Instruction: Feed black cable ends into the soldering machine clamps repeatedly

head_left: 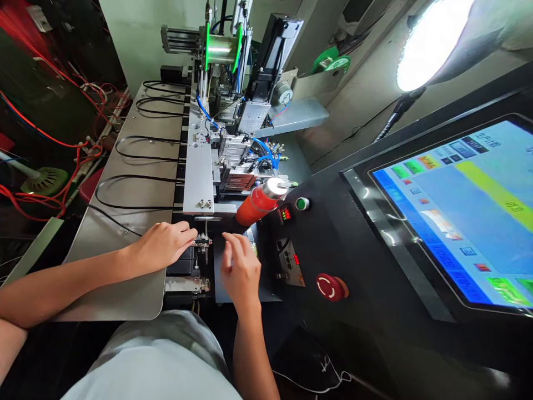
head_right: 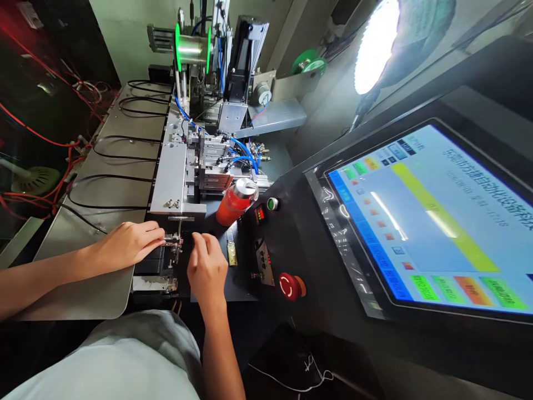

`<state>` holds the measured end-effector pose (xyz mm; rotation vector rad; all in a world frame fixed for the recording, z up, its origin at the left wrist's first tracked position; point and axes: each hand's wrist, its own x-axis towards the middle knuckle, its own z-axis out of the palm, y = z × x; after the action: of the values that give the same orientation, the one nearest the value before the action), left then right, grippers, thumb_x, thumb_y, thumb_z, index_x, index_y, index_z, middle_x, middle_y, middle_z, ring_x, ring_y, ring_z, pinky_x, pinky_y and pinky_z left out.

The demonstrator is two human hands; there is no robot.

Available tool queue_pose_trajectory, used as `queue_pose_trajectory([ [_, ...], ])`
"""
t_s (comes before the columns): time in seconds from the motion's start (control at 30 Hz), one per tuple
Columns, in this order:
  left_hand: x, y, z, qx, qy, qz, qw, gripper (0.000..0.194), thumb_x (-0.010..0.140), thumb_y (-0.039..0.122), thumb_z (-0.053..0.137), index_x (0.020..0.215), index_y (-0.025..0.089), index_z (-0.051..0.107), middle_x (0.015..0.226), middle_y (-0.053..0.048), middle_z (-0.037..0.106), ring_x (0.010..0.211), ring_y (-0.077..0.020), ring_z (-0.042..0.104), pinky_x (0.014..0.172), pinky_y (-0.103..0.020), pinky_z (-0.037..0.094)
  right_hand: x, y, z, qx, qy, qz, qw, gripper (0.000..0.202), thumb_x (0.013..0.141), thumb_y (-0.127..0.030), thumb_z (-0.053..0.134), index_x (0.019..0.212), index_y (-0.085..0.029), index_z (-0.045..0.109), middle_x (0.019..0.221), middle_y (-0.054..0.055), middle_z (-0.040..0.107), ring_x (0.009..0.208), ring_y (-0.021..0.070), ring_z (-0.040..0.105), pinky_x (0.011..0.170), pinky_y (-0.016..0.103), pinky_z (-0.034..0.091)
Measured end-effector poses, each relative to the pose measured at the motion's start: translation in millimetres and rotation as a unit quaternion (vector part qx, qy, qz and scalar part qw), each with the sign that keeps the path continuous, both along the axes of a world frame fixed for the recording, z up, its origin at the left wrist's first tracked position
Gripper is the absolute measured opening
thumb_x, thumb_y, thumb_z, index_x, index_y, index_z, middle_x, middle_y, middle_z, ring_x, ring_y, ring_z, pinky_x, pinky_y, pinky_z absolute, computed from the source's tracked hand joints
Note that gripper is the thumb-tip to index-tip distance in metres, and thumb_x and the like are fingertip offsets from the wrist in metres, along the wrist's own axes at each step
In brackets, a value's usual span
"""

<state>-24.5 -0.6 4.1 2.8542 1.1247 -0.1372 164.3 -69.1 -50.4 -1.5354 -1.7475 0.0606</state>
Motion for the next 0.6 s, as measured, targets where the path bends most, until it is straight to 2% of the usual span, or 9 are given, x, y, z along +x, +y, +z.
queue_pose_trajectory([
  [0.1,0,-1,1.1,0.007,0.005,-0.002,1.0,0.018,0.096,0.024,0.046,0.087,0.017,0.06,0.081,-0.002,0.061,0.061,-0.0143,0.06,0.052,-0.025,0.036,11,-14,13.2,0.071,0.036,-0.077,0.994,0.026,0.092,-0.009,0.043,0.108,-0.019,0.059,0.092,0.008,0.065,0.084,0.0169,0.064,0.067,0.027,0.05],
  [0.2,0,-1,3.0,0.012,0.012,-0.004,1.0,0.019,0.096,0.023,0.045,0.085,0.016,0.06,0.081,-0.002,0.06,0.059,-0.0127,0.059,0.051,-0.024,0.034,14,-31,25.4,0.094,0.046,-0.112,0.988,0.023,0.09,-0.006,0.048,0.104,-0.02,0.06,0.088,0.006,0.066,0.078,0.015,0.064,0.063,0.025,0.049],
  [0.47,3,-6,2.1,0.001,0.007,0.024,1.0,0.013,0.096,0.022,0.047,0.093,0.017,0.058,0.087,-0.003,0.063,0.064,-0.0148,0.061,0.052,-0.025,0.032,7,-51,32.5,0.084,0.061,-0.085,0.991,0.023,0.089,-0.005,0.05,0.102,-0.021,0.06,0.083,0.003,0.066,0.074,0.0142,0.065,0.068,0.026,0.051],
  [0.53,-7,-3,2.0,0.022,0.001,0.054,0.998,0.014,0.097,0.023,0.046,0.096,0.016,0.058,0.085,-0.003,0.063,0.064,-0.0159,0.061,0.052,-0.026,0.03,10,-55,33.1,0.085,0.047,-0.078,0.992,0.022,0.09,-0.007,0.049,0.103,-0.021,0.06,0.083,0.004,0.067,0.074,0.0144,0.066,0.069,0.026,0.052],
  [0.6,-28,7,5.5,0.036,-0.001,0.073,0.997,0.02,0.099,0.022,0.041,0.09,0.016,0.059,0.079,-0.002,0.063,0.063,-0.0157,0.059,0.053,-0.027,0.03,14,-58,31.4,0.088,0.036,-0.074,0.993,0.021,0.091,-0.009,0.049,0.103,-0.021,0.061,0.083,0.005,0.068,0.072,0.0148,0.066,0.068,0.025,0.052],
])
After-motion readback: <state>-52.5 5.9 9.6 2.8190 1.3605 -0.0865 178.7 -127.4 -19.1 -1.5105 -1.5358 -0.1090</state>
